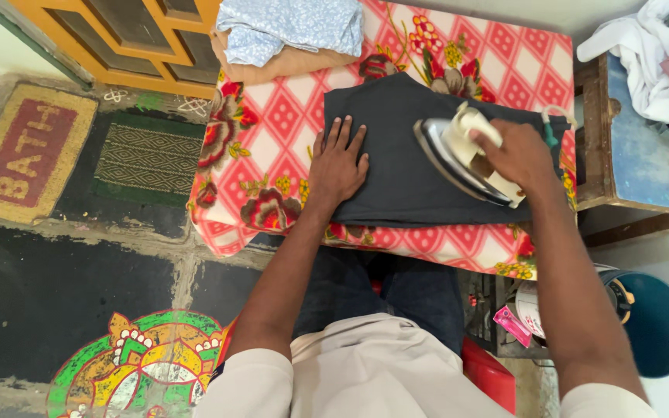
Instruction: The person irons a pair of black trousers on a patterned ironing board, smoothing the fabric with one hand while moving the iron with the other. The person folds the trousers in half and continues ironing the folded section before placing the iron down.
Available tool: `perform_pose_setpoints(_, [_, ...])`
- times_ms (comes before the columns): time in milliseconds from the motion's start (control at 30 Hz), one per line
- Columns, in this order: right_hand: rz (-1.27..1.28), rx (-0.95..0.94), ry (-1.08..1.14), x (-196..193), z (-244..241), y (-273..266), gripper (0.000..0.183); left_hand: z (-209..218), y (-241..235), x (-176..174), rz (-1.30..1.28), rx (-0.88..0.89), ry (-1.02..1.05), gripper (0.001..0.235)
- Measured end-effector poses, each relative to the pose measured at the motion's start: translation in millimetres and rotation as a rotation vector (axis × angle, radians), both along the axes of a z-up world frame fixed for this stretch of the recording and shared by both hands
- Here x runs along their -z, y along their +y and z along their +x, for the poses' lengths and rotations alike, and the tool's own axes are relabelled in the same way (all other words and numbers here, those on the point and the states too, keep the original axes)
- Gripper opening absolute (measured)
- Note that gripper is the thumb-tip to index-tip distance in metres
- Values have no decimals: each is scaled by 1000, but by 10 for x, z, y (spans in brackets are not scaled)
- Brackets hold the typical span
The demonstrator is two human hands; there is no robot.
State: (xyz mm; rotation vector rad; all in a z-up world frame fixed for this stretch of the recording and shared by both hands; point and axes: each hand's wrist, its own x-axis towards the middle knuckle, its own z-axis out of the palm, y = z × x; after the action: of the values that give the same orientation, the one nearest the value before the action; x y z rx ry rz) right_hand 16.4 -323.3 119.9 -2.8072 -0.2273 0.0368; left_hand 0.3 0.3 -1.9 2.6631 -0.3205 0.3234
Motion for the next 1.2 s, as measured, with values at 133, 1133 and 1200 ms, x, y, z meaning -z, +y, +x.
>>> perform_pose_setpoints(133, [-102,-231,152,-149,-39,123,53,38,55,106,-80,3,-17,54])
perform_pose_setpoints(1133, [1438,243,-826,802,2111,282,29,-52,129,-184,-39,-45,6,56])
perform_pose_setpoints(1200, [1224,201,-961,945,2145,340,33,-22,141,-209,-31,-49,9,56])
